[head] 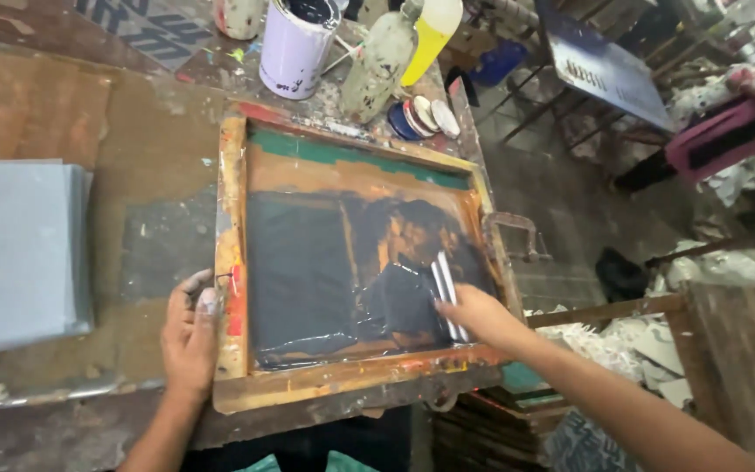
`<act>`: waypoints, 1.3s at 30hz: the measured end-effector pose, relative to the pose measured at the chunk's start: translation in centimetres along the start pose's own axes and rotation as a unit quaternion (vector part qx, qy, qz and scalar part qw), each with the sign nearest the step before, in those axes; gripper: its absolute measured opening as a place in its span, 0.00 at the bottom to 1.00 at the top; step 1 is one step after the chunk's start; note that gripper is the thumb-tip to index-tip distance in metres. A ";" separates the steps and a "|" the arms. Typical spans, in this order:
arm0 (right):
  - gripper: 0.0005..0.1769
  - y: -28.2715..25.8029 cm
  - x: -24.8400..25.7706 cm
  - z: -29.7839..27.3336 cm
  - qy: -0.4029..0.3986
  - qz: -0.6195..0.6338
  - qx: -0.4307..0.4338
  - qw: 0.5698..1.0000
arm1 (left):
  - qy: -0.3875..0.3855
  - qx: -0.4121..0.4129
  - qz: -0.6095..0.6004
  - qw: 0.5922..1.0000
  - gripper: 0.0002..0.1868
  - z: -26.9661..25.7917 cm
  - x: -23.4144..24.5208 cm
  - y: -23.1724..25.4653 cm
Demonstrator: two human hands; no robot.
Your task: The person performs screen printing by placing a white fabric square onto a wooden frame with a mesh screen. They use a squeegee to spread dark ink across the screen and pull it through to transfer a pattern onto the fabric. The printed fabric is then removed and stacked with other finished pieces.
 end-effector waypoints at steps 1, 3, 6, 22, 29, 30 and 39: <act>0.25 0.5 -0.4 0.3 -0.002 0.057 -0.056 0.997 | -0.007 -0.043 0.012 0.999 0.19 0.1 -0.2 0.7; 0.21 0.0 0.4 4.9 0.042 0.194 -0.041 0.979 | -0.012 -0.023 0.008 1.000 0.19 0.0 0.0 -0.3; 0.19 0.2 3.2 10.5 0.076 0.252 0.072 0.962 | -0.020 -0.023 0.010 0.999 0.19 0.0 -0.1 -0.5; 0.22 -4.6 3.2 11.9 0.042 0.066 0.154 0.985 | -0.011 -0.054 0.049 0.997 0.19 -0.1 -0.2 1.8; 0.22 -8.9 -3.3 0.4 0.001 -0.166 0.290 0.943 | -0.007 -0.032 0.042 0.999 0.19 -0.2 0.0 1.2; 0.26 -7.8 -2.2 1.0 0.019 -0.007 0.121 0.992 | -0.003 -0.042 0.049 0.998 0.19 -0.2 0.0 1.4; 0.22 -8.7 -0.9 5.6 -0.017 -0.119 0.170 0.978 | -0.009 -0.035 0.046 0.998 0.18 -0.2 -0.2 1.6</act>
Point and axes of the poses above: each hand's wrist, its own z-axis towards the middle knuckle, its own x-axis out of the back of the hand, y = z × x, the point moved 9 cm from there along z, towards the middle knuckle, and after that the axes turned 8 degrees about z, right-handed, at the moved point
